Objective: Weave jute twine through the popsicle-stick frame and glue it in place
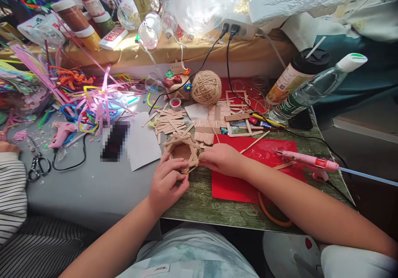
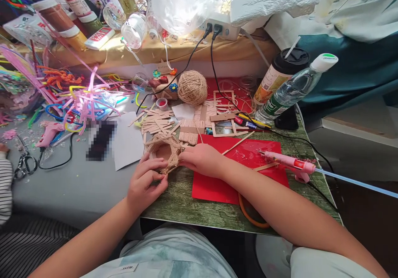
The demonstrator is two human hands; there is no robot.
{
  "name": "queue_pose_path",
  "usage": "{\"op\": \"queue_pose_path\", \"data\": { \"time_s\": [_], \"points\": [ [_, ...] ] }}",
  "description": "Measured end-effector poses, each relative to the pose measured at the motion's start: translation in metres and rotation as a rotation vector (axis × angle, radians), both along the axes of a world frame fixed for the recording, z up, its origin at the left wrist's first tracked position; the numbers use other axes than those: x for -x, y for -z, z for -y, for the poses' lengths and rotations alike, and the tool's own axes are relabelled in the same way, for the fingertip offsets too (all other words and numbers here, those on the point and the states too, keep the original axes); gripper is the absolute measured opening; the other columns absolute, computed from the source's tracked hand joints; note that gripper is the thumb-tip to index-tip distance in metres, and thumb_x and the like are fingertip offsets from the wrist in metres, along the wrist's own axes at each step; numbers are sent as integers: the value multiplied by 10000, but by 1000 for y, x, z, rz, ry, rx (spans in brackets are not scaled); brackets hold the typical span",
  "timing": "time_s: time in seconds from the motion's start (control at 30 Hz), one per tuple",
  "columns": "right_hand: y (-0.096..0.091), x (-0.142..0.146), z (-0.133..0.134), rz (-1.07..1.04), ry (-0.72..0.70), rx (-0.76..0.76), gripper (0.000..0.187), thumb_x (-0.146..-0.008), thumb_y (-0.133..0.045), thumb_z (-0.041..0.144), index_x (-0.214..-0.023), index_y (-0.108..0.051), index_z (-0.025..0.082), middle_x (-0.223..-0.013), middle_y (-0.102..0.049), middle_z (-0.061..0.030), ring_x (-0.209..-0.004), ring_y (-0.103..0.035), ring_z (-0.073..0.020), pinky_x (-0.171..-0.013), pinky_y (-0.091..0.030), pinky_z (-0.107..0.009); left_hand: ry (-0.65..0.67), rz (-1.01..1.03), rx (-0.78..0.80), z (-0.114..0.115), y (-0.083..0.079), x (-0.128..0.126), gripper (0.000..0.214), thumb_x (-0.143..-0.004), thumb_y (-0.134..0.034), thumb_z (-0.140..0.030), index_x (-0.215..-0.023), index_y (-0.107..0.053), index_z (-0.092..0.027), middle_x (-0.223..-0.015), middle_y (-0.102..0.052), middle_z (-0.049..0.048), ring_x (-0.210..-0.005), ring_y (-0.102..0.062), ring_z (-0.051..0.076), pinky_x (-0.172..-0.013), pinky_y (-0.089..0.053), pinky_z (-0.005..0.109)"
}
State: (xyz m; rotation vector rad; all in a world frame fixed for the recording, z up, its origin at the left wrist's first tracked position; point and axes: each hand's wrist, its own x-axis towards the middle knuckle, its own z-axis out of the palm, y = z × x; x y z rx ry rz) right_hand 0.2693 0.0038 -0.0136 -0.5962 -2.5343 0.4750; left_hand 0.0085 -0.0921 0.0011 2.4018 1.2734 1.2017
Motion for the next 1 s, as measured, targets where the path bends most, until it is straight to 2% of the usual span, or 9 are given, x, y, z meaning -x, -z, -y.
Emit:
{"op": "queue_pose_path", "data": {
  "time_s": [0.1, 0.27, 0.37, 0.5, 0.73, 0.87, 0.93, 1.0],
  "points": [
    [-1, 0, 0, 39, 12, -24, 257, -1129, -540, 391, -1092, -716, 207, -873, -753, -39, -683, -603, -173, -652, -325, -302, -13, 13, -1, 1, 2, 0, 236, -846, -764, -54, -854, -608, -230, -1167, -809, 59, -1125, -776, 227, -1226, -483, 629],
    [-7, -4, 1, 94, 47, 24, 270, -1116, -560, 434, -1113, -690, 197, -873, -755, -44, -685, -589, -179, -661, -330, -305, -14, 15, 40, 3, 2, 1, 232, -855, -746, -53, -871, -605, -236, -1179, -808, 50, -1121, -769, 221, -1226, -477, 628],
    [-12, -10, 3, 90, -2, -57, 336, -1117, -552, 453, -950, -685, 194, -787, -689, -37, -655, -535, -177, -655, -297, -326, -9, 4, 67, 3, -2, 1, 223, -866, -735, -56, -879, -607, -238, -1188, -805, 52, -1129, -765, 223, -1232, -469, 624],
    [-20, -13, 6, 97, -42, -132, 418, -1134, -515, 364, -760, -614, 205, -722, -602, -24, -651, -485, -172, -666, -262, -347, -4, -34, 113, 2, -10, 2, 216, -875, -727, -69, -853, -590, -234, -1180, -805, 46, -1085, -764, 206, -1219, -487, 595],
    [-19, -9, 4, 82, -23, -145, 399, -1128, -493, 288, -751, -593, 203, -732, -617, -29, -682, -500, -179, -693, -272, -351, 21, -88, 123, -3, -19, 3, 213, -909, -702, -88, -835, -563, -231, -1159, -809, 44, -1046, -766, 197, -1178, -523, 563],
    [-15, -6, 1, 80, 9, -128, 400, -1126, -488, 307, -757, -602, 200, -737, -634, -40, -670, -502, -179, -676, -270, -343, 18, -92, 215, -5, -25, 5, 216, -917, -689, -101, -815, -550, -232, -1118, -810, 23, -1047, -764, 203, -1174, -516, 560],
    [-13, -5, 1, 74, 30, -113, 395, -1122, -490, 321, -764, -606, 201, -731, -633, -40, -660, -501, -178, -672, -275, -336, 23, -102, 270, -7, -29, 6, 180, -917, -684, -106, -849, -585, -239, -1107, -807, 20, -1069, -758, 218, -1180, -500, 564],
    [-11, -5, 2, 66, 62, -98, 387, -1120, -499, 343, -780, -614, 200, -725, -636, -40, -653, -510, -178, -662, -271, -332, 24, -128, 317, -10, -33, 6, 150, -921, -682, -117, -972, -647, -253, -1103, -799, 30, -1071, -751, 234, -1140, -525, 541]
  ]
}}
